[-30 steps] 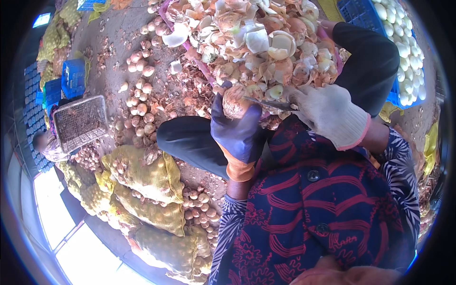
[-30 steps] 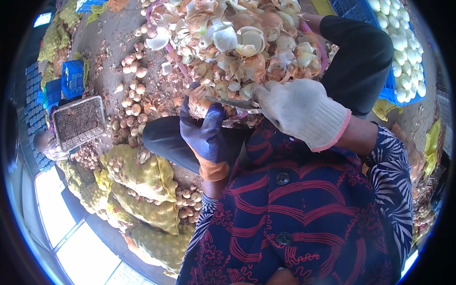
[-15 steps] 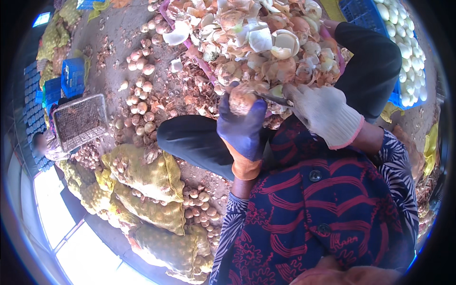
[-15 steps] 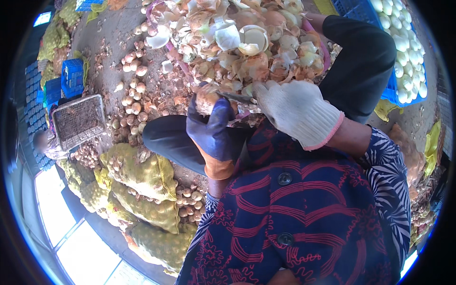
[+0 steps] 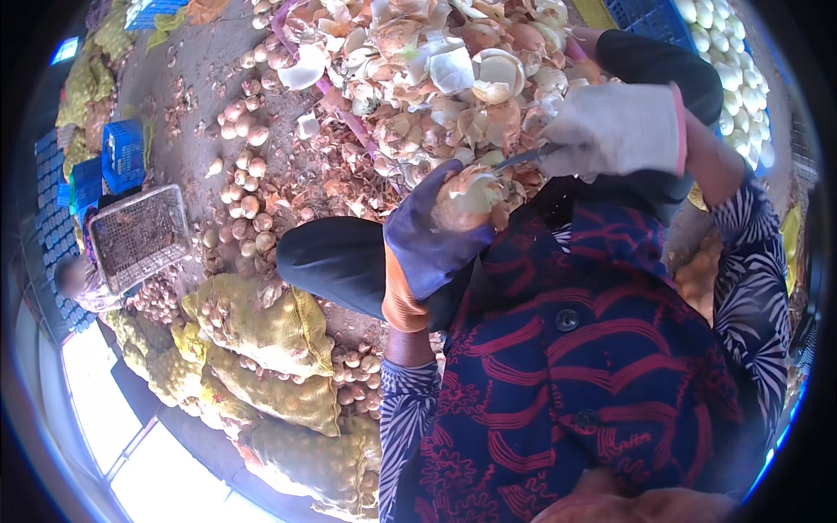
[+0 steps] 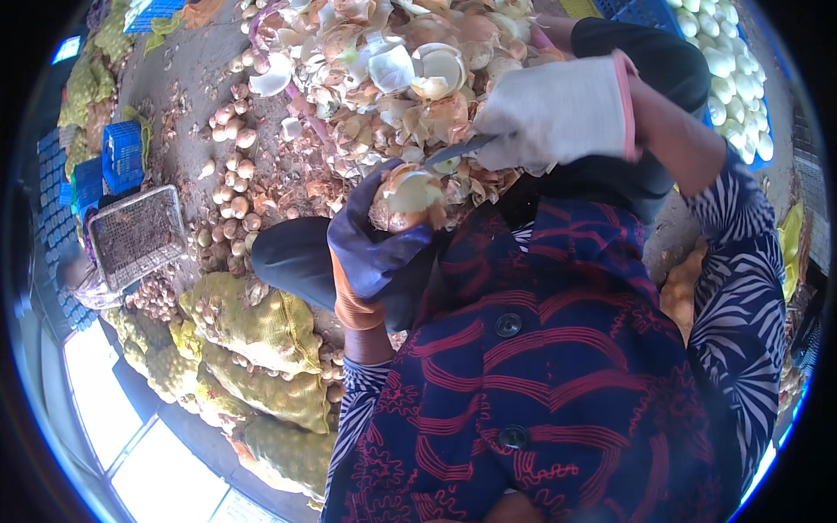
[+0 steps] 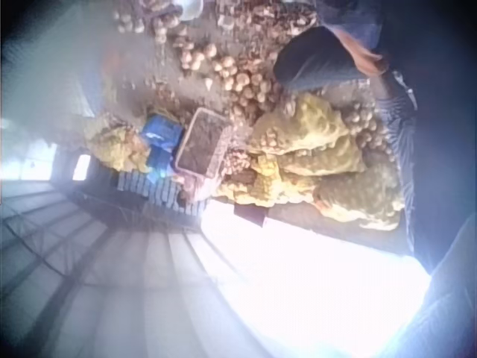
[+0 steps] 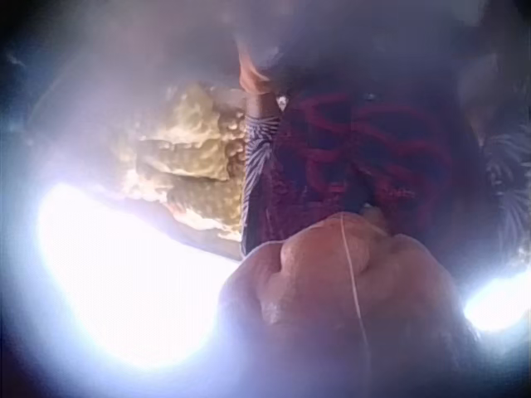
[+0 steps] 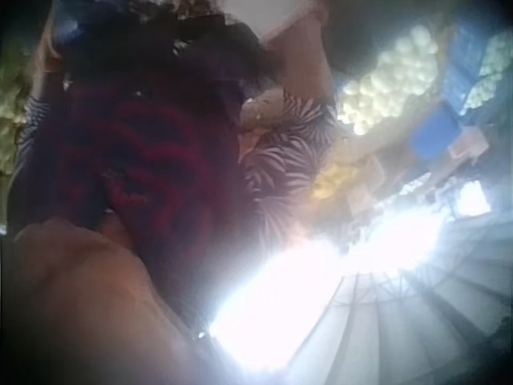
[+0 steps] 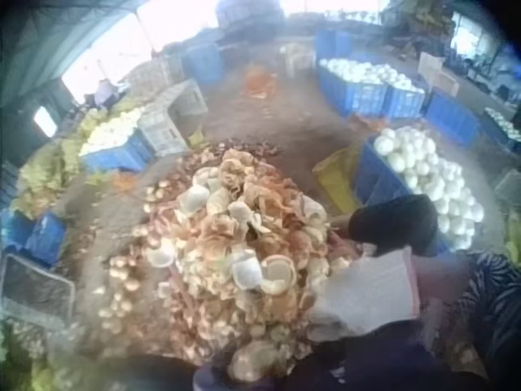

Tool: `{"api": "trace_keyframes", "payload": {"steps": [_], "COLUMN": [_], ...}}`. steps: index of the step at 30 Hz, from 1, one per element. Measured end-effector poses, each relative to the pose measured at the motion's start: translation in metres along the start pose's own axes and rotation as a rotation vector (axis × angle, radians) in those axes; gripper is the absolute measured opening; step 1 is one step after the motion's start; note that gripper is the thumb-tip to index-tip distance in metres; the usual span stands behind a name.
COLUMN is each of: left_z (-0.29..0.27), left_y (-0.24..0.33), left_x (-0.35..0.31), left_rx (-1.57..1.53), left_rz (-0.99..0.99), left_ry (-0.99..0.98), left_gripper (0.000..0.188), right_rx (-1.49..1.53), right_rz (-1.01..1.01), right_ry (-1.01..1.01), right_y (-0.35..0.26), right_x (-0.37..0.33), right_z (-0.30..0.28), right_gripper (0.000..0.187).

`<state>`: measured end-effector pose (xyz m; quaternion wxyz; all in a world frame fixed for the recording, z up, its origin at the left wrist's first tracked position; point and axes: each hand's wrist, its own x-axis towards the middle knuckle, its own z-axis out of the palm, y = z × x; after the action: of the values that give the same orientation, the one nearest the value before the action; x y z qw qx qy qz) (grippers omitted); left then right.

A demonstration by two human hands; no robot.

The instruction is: The person sits on the floor and peels onions one by one using a small knife. They remove the outer layers and place the peeled onions into a blue crate while discarding the skins onto a pile on the floor.

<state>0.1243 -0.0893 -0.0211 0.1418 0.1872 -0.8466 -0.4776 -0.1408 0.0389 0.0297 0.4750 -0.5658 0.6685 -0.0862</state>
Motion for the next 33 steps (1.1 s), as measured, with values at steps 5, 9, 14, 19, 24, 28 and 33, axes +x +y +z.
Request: {"api": "trace_keyframes", "payload": {"steps": [5,9,14,19,24,28,33], "left_z": [-0.001,0.009,-0.009,0.011,0.038,0.031,0.039], "left_y": [-0.009,-0.019,-0.009,0.024,-0.005,-0.021,-0.021], "left_x": [-0.006,-0.005,0.001,0.002,-0.026,-0.020,-0.026], "left_rx": [-0.581,-0.536,-0.823,-1.007,-0.489,0.294,0.147], "left_rz": [-0.316,-0.287,-0.487,-0.510,-0.467,0.100,0.066], "left_ry": [0.008,-0.071,-0.171,0.187,0.181,0.166,0.114], "left_gripper": [0.075,0.074,0.078,0.060,0.052,0.032,0.019], "right_rx": [0.085,-0.053,0.263,0.134,0.093,0.111,-0.070], "right_rz": [-0.035,-0.229,-0.334,-0.364,-0.305,-0.420,-0.233], "right_ry": [-0.046,0.533,0.524,0.831,0.741,0.633,0.614], "right_y": [-0.005,-0.034,-0.015,-0.010,-0.006,-0.001,-0.003], "right_x": [-0.016,-0.006,0.031,0.054,0.056,0.061,0.083], "right_z": [0.003,0.053,0.085,0.106,0.117,0.108,0.105], "right_gripper": [0.026,0.040,0.024,0.027,0.033,0.030,0.027]}}
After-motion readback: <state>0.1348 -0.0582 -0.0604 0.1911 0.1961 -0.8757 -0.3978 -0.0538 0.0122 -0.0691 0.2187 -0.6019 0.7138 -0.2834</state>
